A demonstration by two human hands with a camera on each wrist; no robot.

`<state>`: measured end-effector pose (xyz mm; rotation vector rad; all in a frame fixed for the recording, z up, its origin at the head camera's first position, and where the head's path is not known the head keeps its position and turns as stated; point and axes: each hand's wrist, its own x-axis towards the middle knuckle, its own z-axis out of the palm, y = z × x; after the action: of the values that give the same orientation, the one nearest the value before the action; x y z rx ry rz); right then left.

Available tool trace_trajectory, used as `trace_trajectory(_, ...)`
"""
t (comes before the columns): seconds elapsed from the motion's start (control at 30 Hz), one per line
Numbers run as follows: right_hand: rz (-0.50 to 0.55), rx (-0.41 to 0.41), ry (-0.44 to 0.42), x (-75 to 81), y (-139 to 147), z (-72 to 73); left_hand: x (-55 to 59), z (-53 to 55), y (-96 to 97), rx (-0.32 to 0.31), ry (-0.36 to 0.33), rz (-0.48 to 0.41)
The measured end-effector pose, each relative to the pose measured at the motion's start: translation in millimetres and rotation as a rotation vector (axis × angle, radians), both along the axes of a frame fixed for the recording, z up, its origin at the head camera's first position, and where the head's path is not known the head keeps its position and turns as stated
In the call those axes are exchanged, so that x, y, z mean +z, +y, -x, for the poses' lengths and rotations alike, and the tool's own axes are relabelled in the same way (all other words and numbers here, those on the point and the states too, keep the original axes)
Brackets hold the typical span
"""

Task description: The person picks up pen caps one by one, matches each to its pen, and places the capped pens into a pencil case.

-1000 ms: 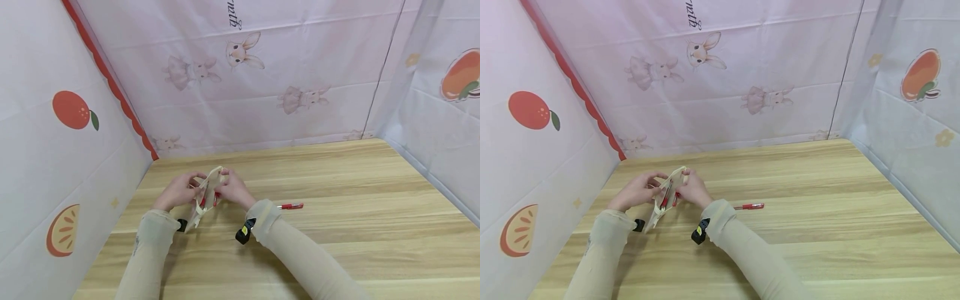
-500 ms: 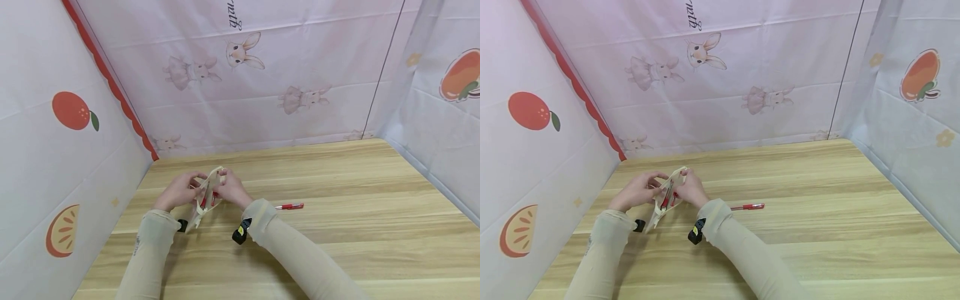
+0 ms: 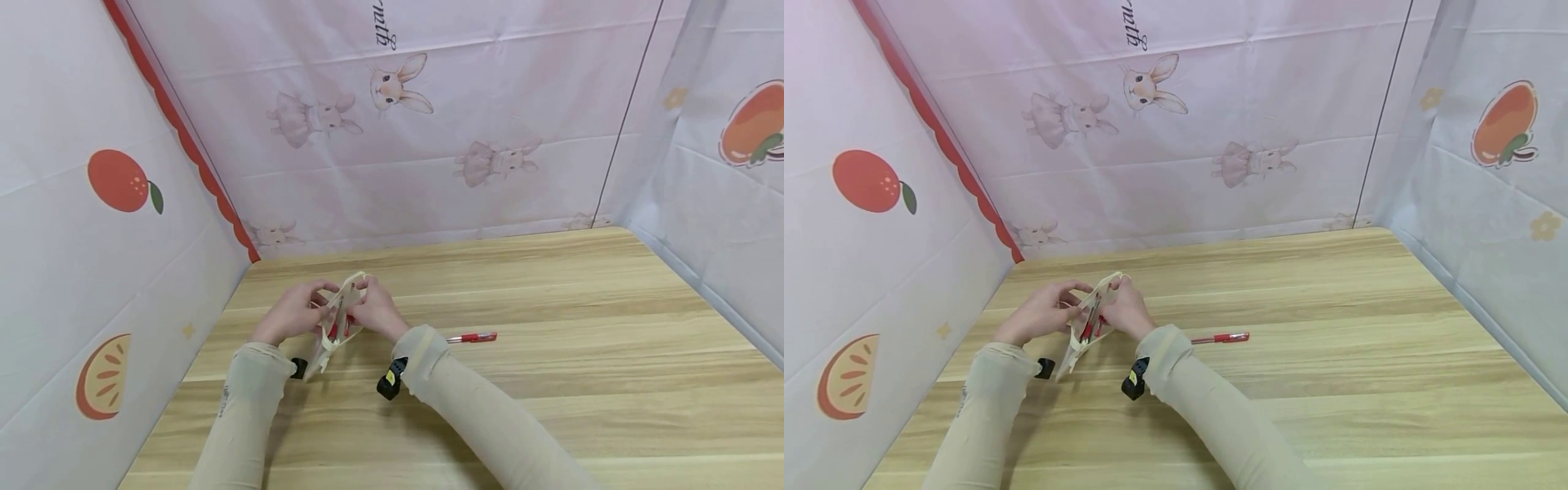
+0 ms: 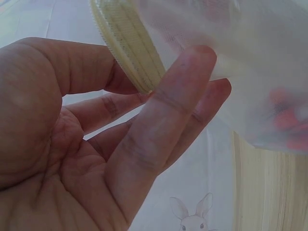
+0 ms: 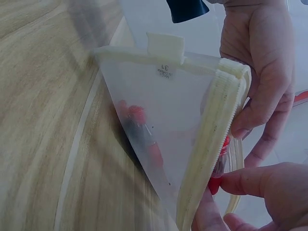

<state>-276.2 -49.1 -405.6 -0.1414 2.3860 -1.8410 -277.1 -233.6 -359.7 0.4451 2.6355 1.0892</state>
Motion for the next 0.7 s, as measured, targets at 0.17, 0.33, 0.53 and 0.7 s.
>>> trace_trajectory(0.17,0.011,0.003,-0.005,1.2,0,-0.1,0.8,0.5,0.7,0.003,0.003,0.001)
trace_trajectory(0.33,0.023,0.016,-0.003,5.0,3,-2.1,2.2,0.6,0.4,0.002,-0.002,-0.004)
trace_trajectory(0.53,0.014,0.046,-0.009,7.9,7,-4.2,1.4,0.6,-0.4,0.001,-0.008,-0.007)
trace_trajectory(0.7,0.038,0.085,-0.045,6.9,12,-2.7,0.4,0.8,-0.3,0.004,-0.007,0.0)
